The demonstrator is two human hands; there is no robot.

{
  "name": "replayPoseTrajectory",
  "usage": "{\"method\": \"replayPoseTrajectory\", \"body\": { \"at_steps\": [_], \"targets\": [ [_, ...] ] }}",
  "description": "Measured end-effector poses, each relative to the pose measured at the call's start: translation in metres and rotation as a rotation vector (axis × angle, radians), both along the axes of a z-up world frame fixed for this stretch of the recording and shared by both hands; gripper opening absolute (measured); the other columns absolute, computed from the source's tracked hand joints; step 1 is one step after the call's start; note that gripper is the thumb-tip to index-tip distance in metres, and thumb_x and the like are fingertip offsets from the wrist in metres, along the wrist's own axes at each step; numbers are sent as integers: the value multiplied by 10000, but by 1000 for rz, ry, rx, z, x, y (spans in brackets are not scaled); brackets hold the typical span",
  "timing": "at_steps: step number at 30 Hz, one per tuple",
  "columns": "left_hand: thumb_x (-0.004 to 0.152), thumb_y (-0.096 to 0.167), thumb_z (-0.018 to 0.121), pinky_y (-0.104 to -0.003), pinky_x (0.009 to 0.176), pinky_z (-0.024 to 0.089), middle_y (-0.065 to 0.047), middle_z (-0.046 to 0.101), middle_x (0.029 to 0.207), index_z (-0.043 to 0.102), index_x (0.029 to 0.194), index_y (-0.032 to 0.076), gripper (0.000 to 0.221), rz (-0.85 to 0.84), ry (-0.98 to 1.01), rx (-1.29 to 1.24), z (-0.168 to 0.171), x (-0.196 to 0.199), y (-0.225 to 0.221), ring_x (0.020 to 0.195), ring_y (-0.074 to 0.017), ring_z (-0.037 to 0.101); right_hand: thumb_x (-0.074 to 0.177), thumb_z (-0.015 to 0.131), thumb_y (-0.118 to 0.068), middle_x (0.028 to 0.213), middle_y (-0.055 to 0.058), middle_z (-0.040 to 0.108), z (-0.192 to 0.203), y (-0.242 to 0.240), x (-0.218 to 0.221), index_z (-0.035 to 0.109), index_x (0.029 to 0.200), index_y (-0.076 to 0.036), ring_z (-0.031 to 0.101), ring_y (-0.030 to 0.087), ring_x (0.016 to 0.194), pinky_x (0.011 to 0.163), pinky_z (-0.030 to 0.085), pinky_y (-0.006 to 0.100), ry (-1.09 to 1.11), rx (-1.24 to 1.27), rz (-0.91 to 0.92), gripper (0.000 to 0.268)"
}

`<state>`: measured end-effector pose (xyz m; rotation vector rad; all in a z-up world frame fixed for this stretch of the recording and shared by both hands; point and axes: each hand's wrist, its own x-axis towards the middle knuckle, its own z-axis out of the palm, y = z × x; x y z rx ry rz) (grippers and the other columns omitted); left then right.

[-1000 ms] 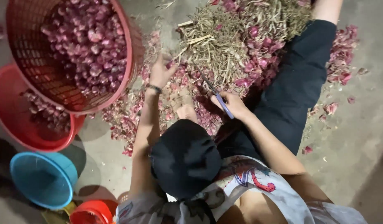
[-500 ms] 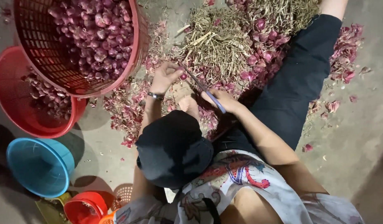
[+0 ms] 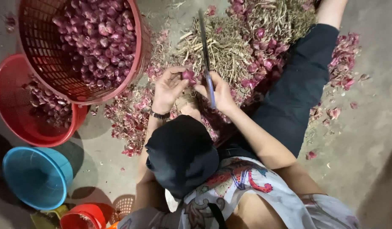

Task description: Trimming the roots and tops of red onions using scissors and placing them in a basket.

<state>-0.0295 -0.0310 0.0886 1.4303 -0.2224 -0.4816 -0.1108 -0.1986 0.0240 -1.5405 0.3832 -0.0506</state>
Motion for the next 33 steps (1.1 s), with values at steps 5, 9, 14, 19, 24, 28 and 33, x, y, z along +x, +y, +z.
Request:
{"method": "replayPoseTrajectory", "body": {
  "at_steps": [5, 9, 14, 19, 24, 28, 33],
  "targets": [
    [922, -5, 735, -220, 929, 540, -123, 651, 1320, 645, 1258, 87, 360, -18, -140, -31, 43, 1, -10, 1091, -117, 661, 840, 901, -156, 768, 64, 646, 63, -1, 18, 648, 978, -68, 661, 141, 710, 714, 555, 254, -281, 56, -97, 302],
    [894, 88, 779, -423, 811, 582, -212, 724, 1112, 671, 1255, 45, 379, -10, -488, 269, 57, 0, -15, 981, -298, 724, 786, 941, -137, 846, 116, 700, 60, -6, 17, 698, 1068, -59, 718, 204, 769, 727, 576, 307, -381, -130, -163, 381],
    [868, 10, 689, -503, 920, 563, -199, 706, 1255, 675, 1321, 70, 457, -84, -619, 271, 68, -2, -22, 1137, -416, 686, 803, 919, -137, 786, 120, 697, 74, -12, 9, 674, 1009, -46, 660, 254, 677, 650, 536, 341, -470, -193, -148, 333],
    [862, -41, 648, -488, 912, 556, -227, 731, 1129, 691, 1315, 45, 463, -88, -534, 206, 65, -6, -16, 1029, -374, 712, 848, 869, -98, 806, 115, 692, 66, -17, 3, 671, 994, -57, 631, 232, 666, 666, 526, 342, -458, -63, -92, 249],
    [849, -64, 629, -401, 831, 580, -162, 763, 975, 772, 1151, 57, 356, -85, -428, 173, 53, -3, -14, 914, -244, 722, 855, 842, -59, 801, 78, 665, 59, -21, -3, 681, 1075, -14, 618, 163, 737, 727, 516, 314, -341, 130, -6, 276],
    [855, -70, 609, -336, 758, 571, -131, 735, 805, 766, 955, 64, 229, -42, -353, 158, 21, 1, -13, 760, -185, 684, 834, 829, -25, 832, 68, 649, 102, -23, -7, 674, 1113, 11, 634, 146, 777, 787, 534, 300, -282, 267, 43, 321],
    [862, -73, 549, -254, 633, 454, -83, 679, 727, 696, 864, 73, 206, 152, -356, 214, 48, 8, -14, 639, -114, 531, 863, 790, -42, 921, 158, 670, 114, -21, -2, 669, 1112, -4, 662, 269, 836, 891, 530, 424, -361, 203, 43, 280]
  ]
}}
